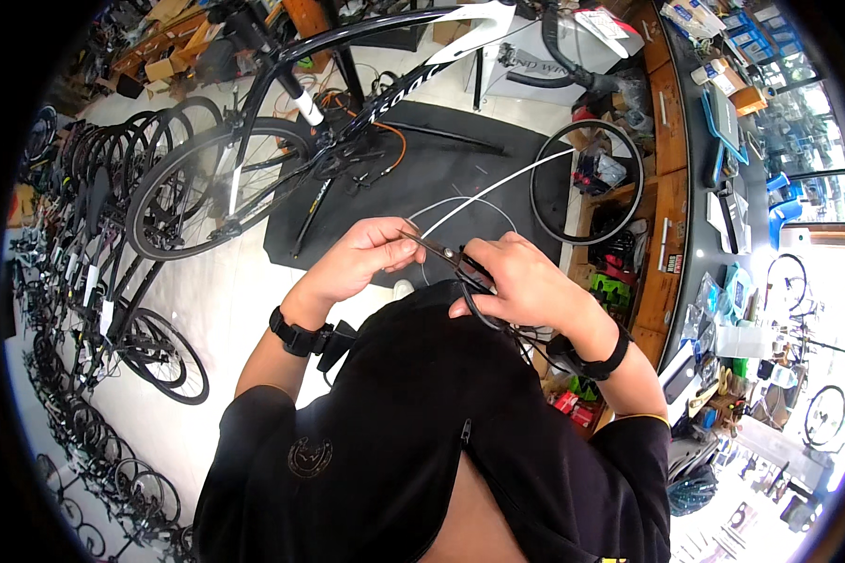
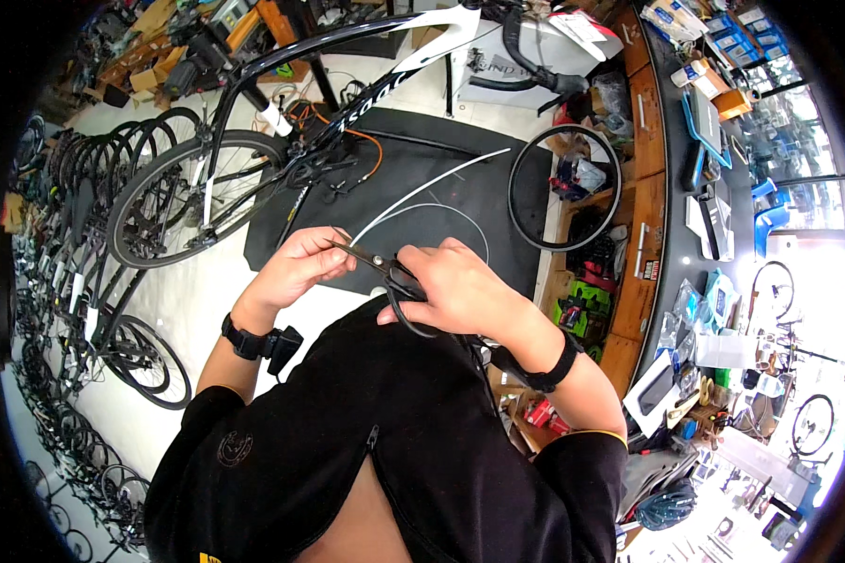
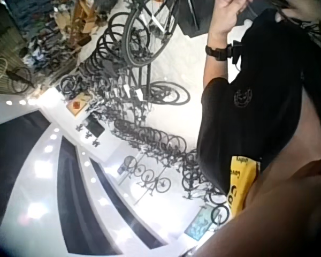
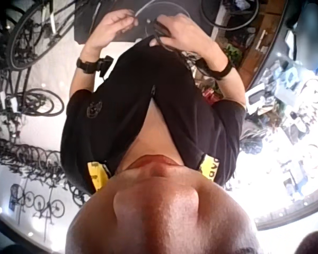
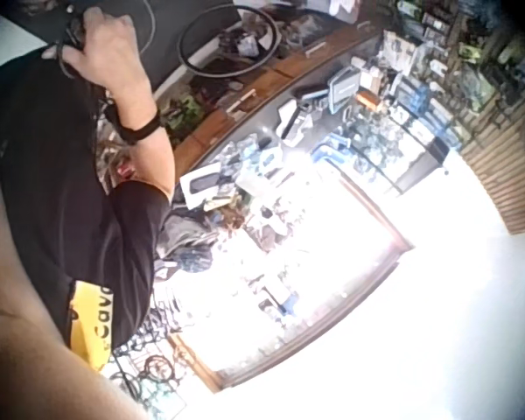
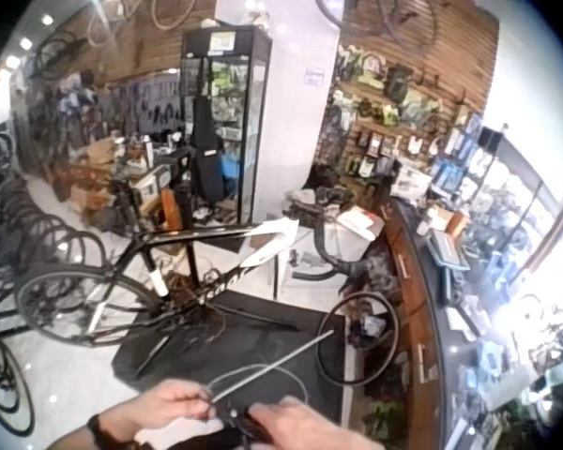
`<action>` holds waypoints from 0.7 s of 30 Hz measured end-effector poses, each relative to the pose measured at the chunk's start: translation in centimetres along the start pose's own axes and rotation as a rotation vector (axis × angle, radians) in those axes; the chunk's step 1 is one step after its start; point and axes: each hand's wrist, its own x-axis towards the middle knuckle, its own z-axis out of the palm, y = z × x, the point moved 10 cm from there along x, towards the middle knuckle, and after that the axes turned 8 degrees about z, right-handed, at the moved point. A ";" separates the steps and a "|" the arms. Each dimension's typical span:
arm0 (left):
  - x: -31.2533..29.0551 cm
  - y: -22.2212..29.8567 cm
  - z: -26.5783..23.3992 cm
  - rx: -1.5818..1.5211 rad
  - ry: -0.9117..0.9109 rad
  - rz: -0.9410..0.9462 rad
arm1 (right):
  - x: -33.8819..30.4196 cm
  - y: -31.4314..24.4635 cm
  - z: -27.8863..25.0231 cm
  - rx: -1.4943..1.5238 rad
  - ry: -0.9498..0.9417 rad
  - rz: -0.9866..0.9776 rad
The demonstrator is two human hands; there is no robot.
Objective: The person installs a new gear cable on a bicycle mounted on a repair stand. They route the cable through the frame, cut it to length, and attach it to the rear derailleur. The person then retrieves a second cable, cuts it, and begins routing it through the handlebar area.
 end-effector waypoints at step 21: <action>-9.4 -1.2 -8.7 -0.273 0.112 0.053 | 7.7 -6.6 7.1 0.026 -0.147 -0.069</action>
